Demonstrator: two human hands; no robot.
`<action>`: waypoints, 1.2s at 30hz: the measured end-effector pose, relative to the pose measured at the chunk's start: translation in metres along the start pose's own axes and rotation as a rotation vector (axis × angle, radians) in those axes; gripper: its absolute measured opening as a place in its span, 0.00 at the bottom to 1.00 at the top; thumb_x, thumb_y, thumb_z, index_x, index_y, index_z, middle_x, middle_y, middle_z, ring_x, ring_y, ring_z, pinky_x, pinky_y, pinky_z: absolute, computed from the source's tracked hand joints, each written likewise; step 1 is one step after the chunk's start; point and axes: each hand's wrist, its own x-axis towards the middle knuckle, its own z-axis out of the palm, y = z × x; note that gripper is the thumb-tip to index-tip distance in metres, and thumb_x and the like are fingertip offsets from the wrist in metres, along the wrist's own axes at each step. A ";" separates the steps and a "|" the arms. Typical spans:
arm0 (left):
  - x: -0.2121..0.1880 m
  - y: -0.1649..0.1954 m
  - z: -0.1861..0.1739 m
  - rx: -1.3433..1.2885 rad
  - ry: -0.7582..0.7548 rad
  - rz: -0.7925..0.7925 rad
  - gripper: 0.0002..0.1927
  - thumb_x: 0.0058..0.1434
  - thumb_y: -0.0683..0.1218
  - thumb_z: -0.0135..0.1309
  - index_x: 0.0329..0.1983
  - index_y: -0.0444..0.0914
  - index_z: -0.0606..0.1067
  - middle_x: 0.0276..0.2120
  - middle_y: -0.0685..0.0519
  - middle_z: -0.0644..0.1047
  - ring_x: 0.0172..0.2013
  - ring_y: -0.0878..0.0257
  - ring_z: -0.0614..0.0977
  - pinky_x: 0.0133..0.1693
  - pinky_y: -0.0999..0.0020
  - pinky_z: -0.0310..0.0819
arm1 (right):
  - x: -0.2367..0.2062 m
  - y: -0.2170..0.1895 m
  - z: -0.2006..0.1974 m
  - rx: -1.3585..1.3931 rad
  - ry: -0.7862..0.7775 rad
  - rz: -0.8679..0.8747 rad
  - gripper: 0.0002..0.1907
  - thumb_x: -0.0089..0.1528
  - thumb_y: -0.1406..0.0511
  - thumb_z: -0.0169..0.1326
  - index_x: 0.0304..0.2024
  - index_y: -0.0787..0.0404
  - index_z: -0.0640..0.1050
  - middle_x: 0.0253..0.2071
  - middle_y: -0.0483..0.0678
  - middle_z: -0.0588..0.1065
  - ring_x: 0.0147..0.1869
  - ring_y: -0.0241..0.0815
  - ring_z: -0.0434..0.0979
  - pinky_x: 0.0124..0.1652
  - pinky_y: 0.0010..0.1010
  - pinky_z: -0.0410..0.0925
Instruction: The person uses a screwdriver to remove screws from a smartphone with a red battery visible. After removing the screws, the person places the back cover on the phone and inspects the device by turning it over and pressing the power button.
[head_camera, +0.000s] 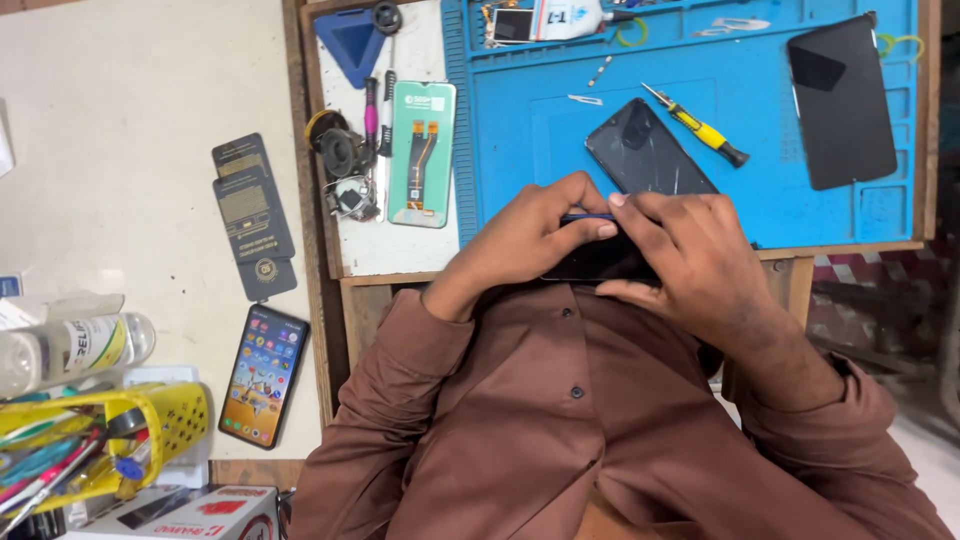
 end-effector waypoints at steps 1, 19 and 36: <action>0.001 -0.001 0.001 0.002 -0.011 -0.028 0.11 0.67 0.48 0.58 0.46 0.36 0.75 0.36 0.50 0.84 0.34 0.62 0.85 0.37 0.67 0.76 | 0.000 0.000 0.001 -0.004 -0.001 -0.011 0.46 0.50 0.49 0.68 0.64 0.64 0.70 0.53 0.53 0.74 0.51 0.54 0.74 0.52 0.46 0.64; -0.004 0.022 -0.002 -0.042 0.183 -0.076 0.11 0.66 0.44 0.59 0.50 0.37 0.79 0.33 0.54 0.84 0.33 0.74 0.82 0.35 0.75 0.76 | 0.002 -0.005 0.007 -0.006 0.076 0.055 0.45 0.52 0.53 0.69 0.67 0.62 0.68 0.52 0.54 0.72 0.47 0.54 0.73 0.45 0.44 0.68; -0.006 -0.004 -0.007 -0.337 0.130 -0.038 0.19 0.68 0.42 0.58 0.60 0.31 0.73 0.42 0.51 0.81 0.42 0.70 0.80 0.44 0.74 0.76 | -0.004 0.001 0.009 0.156 0.262 0.075 0.48 0.52 0.60 0.75 0.69 0.64 0.64 0.55 0.53 0.71 0.52 0.53 0.76 0.49 0.43 0.72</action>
